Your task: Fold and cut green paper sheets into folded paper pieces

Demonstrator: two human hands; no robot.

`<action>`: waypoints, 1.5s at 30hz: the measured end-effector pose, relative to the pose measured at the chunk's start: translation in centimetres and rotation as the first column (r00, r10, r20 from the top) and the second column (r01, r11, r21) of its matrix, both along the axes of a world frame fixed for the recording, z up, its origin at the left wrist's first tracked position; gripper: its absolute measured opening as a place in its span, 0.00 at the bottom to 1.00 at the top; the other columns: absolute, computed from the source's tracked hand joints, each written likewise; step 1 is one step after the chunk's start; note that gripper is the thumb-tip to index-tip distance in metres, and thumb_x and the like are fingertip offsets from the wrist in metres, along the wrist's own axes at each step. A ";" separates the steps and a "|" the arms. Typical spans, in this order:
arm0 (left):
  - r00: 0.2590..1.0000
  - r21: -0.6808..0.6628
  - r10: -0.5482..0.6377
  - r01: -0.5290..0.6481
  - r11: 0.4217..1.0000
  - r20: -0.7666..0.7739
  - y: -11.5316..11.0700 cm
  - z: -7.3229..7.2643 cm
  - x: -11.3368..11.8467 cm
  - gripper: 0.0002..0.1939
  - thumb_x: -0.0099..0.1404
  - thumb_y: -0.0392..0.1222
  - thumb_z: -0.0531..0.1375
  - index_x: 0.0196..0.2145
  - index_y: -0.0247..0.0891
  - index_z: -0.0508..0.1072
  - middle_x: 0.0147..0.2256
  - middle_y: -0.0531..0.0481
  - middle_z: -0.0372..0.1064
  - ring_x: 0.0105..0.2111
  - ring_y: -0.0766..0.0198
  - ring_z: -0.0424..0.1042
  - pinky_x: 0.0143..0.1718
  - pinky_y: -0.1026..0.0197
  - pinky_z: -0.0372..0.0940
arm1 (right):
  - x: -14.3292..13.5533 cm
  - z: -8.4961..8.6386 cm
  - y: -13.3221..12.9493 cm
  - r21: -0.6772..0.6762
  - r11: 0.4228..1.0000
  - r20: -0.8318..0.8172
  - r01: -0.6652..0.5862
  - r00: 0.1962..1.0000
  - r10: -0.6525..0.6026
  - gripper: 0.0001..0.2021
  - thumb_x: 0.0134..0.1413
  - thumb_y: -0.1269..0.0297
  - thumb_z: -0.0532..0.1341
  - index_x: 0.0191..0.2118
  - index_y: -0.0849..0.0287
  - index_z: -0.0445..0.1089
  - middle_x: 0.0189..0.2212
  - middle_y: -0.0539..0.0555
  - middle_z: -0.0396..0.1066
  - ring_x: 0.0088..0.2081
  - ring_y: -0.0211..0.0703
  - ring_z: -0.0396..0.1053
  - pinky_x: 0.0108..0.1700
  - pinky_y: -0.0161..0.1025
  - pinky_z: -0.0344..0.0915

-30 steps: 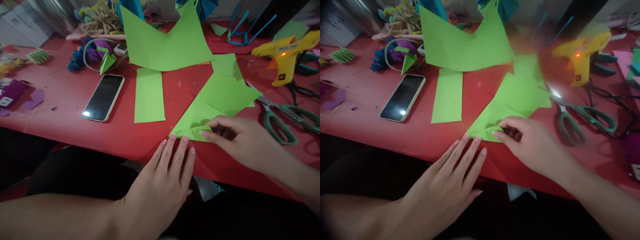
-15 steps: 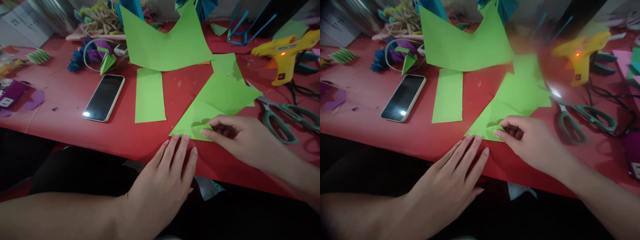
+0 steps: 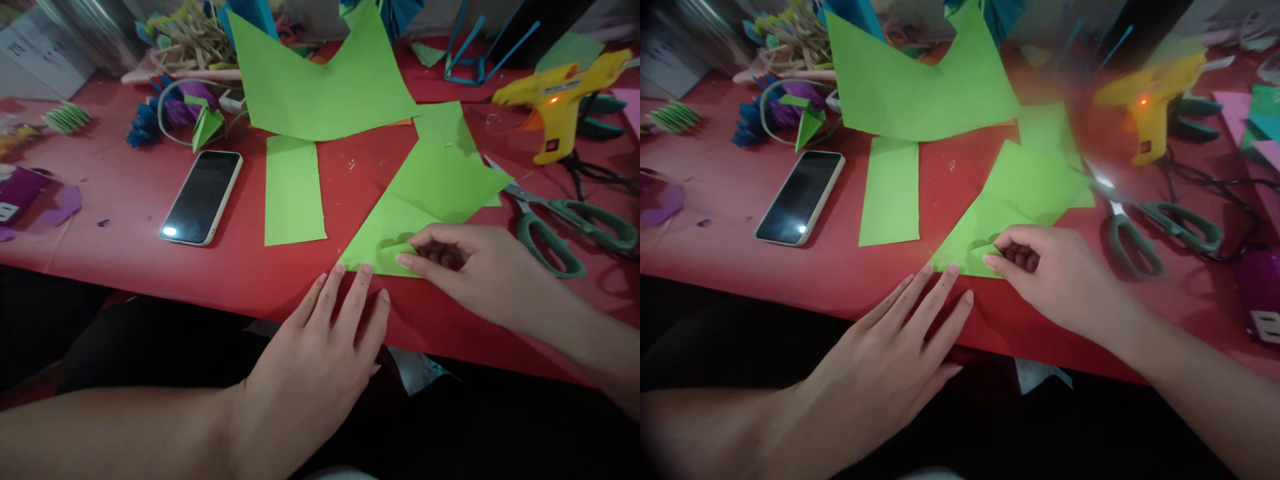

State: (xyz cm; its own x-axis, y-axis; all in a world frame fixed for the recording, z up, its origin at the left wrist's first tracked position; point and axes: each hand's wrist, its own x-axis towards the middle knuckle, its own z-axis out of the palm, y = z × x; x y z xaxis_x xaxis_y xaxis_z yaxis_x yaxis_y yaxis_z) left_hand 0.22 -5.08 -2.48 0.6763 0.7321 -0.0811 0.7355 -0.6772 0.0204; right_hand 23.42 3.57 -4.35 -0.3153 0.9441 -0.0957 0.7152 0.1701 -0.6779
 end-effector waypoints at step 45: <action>0.996 0.005 -0.063 0.063 0.998 0.056 1.9 -0.4 -0.6 0.36 0.69 0.52 0.60 0.68 0.33 0.59 0.68 0.39 0.57 0.64 0.38 0.62 0.63 0.43 0.63 | -0.5 0.4 -8.2 0.380 0.809 0.600 -0.449 0.785 0.154 0.24 0.68 0.70 0.50 0.65 0.72 0.63 0.66 0.66 0.61 0.65 0.62 0.63 0.66 0.63 0.57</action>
State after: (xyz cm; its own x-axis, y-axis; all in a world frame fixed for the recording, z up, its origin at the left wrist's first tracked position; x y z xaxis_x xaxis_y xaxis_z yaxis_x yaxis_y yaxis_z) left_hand -0.38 -3.19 -2.89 0.7245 0.6882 -0.0395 0.6892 -0.7223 0.0576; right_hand 22.88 -4.65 -3.91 -0.6308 0.7692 0.1021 0.7742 0.6327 0.0168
